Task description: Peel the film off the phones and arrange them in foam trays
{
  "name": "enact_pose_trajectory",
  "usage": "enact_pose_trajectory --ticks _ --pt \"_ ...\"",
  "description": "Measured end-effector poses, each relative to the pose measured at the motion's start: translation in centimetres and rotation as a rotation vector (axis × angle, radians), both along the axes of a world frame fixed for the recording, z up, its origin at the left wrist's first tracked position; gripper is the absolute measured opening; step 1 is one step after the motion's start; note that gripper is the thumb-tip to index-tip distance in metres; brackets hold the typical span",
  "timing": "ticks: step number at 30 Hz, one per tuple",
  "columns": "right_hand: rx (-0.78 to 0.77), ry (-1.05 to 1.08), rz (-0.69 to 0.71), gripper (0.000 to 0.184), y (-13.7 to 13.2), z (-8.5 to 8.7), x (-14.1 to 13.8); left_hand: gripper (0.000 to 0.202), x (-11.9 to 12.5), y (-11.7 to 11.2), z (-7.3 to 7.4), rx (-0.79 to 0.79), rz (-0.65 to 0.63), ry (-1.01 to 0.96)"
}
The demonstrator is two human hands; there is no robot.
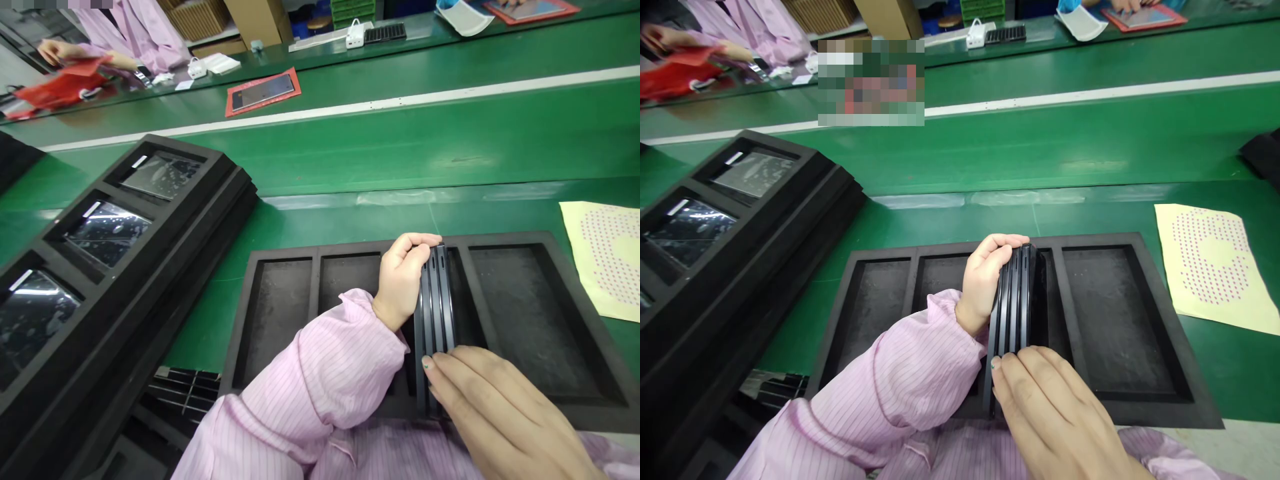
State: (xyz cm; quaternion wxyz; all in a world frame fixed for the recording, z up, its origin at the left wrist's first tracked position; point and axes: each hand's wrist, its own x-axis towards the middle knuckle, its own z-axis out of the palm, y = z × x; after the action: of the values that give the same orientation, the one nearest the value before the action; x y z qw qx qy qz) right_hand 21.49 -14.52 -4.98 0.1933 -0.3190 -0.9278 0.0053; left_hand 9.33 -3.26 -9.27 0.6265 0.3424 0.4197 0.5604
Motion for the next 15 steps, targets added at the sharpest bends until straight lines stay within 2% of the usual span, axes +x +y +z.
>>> enact_pose_trajectory --ticks 8,12,15 --pt "-0.017 0.022 -0.011 0.044 0.25 -0.04 0.08 0.014 0.03 -0.05 0.03 -0.01 0.002 -0.002" --pt "-0.055 0.044 -0.039 0.039 0.35 -0.03 -0.02 0.014 0.0 -0.03 0.02 -0.004 0.009 -0.003" --pt "-0.03 0.034 -0.005 0.039 0.3 -0.06 0.1 0.014 -0.01 -0.04 0.06 -0.011 0.006 -0.001"
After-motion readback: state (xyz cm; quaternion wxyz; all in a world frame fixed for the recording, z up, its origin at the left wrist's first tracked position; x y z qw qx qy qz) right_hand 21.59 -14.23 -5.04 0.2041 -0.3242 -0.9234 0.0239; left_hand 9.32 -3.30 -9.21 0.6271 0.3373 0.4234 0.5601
